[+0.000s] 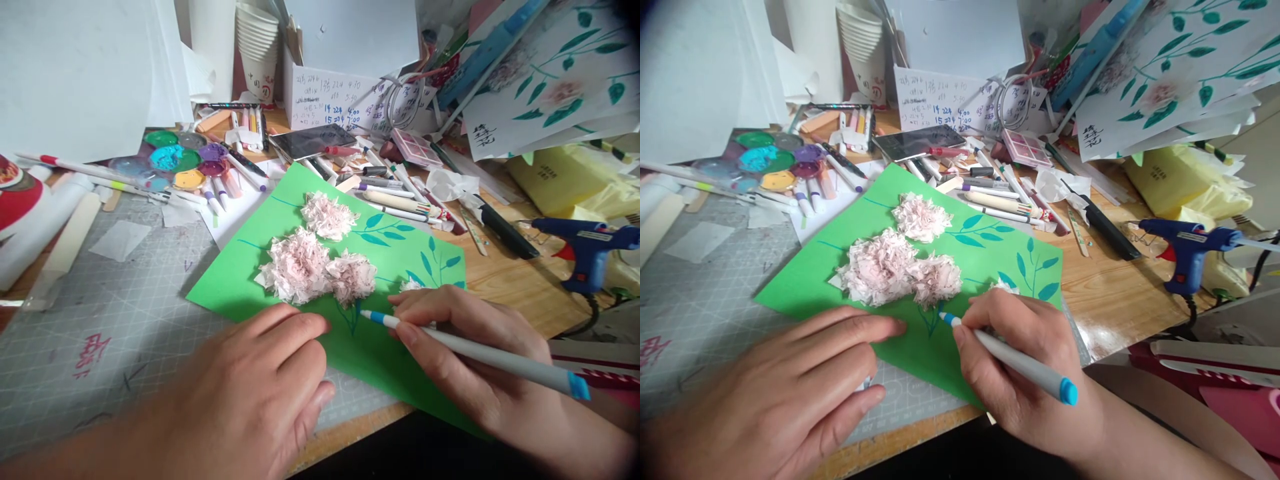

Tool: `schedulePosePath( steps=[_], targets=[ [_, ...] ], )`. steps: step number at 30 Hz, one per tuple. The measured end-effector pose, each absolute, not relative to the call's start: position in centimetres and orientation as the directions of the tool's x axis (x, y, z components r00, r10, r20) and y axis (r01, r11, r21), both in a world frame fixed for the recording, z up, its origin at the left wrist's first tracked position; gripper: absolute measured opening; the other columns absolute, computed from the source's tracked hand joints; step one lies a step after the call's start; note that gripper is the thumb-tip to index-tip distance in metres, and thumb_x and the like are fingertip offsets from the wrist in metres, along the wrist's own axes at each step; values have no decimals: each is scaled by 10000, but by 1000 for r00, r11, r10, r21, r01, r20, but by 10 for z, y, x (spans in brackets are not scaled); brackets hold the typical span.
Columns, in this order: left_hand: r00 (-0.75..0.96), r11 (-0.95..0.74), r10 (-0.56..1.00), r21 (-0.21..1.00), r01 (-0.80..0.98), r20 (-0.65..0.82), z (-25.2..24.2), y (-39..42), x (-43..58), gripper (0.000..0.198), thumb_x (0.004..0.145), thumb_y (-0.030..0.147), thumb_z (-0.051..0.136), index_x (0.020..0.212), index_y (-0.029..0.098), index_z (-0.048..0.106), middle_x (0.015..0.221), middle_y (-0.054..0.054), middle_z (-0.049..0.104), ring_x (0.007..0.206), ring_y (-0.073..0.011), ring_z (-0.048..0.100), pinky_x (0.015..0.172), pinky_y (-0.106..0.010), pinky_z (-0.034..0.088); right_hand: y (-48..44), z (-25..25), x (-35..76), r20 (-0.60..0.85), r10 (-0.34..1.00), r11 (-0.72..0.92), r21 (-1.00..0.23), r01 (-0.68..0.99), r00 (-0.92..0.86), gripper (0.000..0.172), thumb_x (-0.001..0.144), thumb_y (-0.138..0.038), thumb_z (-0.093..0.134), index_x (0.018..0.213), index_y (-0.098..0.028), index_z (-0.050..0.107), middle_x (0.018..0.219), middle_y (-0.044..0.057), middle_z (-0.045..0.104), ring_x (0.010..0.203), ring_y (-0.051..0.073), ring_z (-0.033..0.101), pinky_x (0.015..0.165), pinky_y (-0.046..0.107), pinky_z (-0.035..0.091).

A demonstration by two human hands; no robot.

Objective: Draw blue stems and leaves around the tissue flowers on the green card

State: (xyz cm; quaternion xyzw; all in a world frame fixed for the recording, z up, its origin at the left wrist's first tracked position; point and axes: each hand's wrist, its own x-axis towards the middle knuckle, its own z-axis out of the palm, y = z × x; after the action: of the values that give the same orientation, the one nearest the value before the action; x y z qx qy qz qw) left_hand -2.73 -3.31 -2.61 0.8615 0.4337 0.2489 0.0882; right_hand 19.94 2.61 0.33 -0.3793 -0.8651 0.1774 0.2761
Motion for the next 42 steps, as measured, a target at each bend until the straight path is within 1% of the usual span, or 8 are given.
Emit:
schedulePosePath(
  steps=[3, 7, 10, 14, 19, 23, 29, 42],
  targets=[
    [501, -607, 794, 391, 692, 345, -27, -33, -27, 176, 982, 188, 427, 1036, 158, 592, 1030, -41, 667, 936, -227, 597, 765, -359, 457, 27, 1, 200, 351, 777, 627, -509, 590, -523, 100, 847, -148, 611, 779, -214, 580, 659, -7, 698, 549, 118, 666, 449, 197, 473],
    [503, -612, 789, 390, 688, 352, -25, -33, -27, 192, 988, 184, 408, 1067, 152, 581, 1042, -49, 664, 921, -224, 596, 763, -362, 456, 27, 0, 199, 333, 762, 639, -525, 562, -556, 113, 849, -140, 598, 771, -218, 574, 667, -6, 695, 588, 130, 683, 461, 205, 478],
    [503, -613, 788, 381, 692, 354, -24, -32, -26, 204, 995, 195, 392, 958, 166, 590, 1021, -50, 664, 908, -222, 593, 741, -358, 459, 27, 2, 199, 320, 742, 653, -546, 525, -589, 112, 849, -136, 580, 770, -216, 580, 653, -4, 684, 604, 138, 690, 481, 214, 491],
    [499, -609, 791, 385, 694, 352, -24, -33, -27, 231, 986, 184, 402, 832, 181, 574, 1012, -44, 663, 907, -217, 592, 765, -357, 466, 26, 3, 199, 339, 768, 633, -526, 568, -543, 105, 849, -149, 609, 768, -207, 574, 693, 11, 704, 580, 121, 677, 474, 204, 481],
    [507, -615, 786, 377, 692, 353, -25, -34, -28, 212, 982, 182, 409, 937, 161, 615, 996, -59, 667, 839, -220, 598, 675, -356, 479, 25, 5, 198, 307, 714, 672, -551, 494, -629, 104, 845, -120, 572, 799, -213, 566, 664, 3, 697, 653, 163, 713, 490, 233, 494],
    [507, -613, 789, 380, 693, 348, -27, -34, -29, 211, 988, 189, 400, 996, 157, 609, 1020, -60, 665, 878, -227, 598, 698, -365, 484, 26, 4, 198, 346, 734, 666, -534, 521, -584, 100, 846, -135, 588, 783, -209, 565, 676, 16, 702, 626, 160, 709, 487, 235, 496],
    [513, -621, 783, 392, 679, 351, -27, -34, -28, 241, 986, 191, 399, 913, 170, 627, 999, -57, 668, 865, -224, 596, 699, -363, 488, 26, 2, 198, 330, 697, 689, -554, 467, -637, 119, 835, -95, 563, 811, -211, 570, 678, 11, 695, 643, 174, 710, 509, 253, 514],
    [499, -608, 791, 365, 705, 355, -25, -32, -27, 232, 995, 212, 395, 972, 160, 619, 1004, -51, 670, 888, -220, 599, 740, -355, 471, 25, 4, 201, 345, 718, 679, -538, 500, -604, 99, 849, -115, 577, 806, -204, 572, 713, 20, 712, 677, 166, 718, 500, 235, 498]
  ],
)
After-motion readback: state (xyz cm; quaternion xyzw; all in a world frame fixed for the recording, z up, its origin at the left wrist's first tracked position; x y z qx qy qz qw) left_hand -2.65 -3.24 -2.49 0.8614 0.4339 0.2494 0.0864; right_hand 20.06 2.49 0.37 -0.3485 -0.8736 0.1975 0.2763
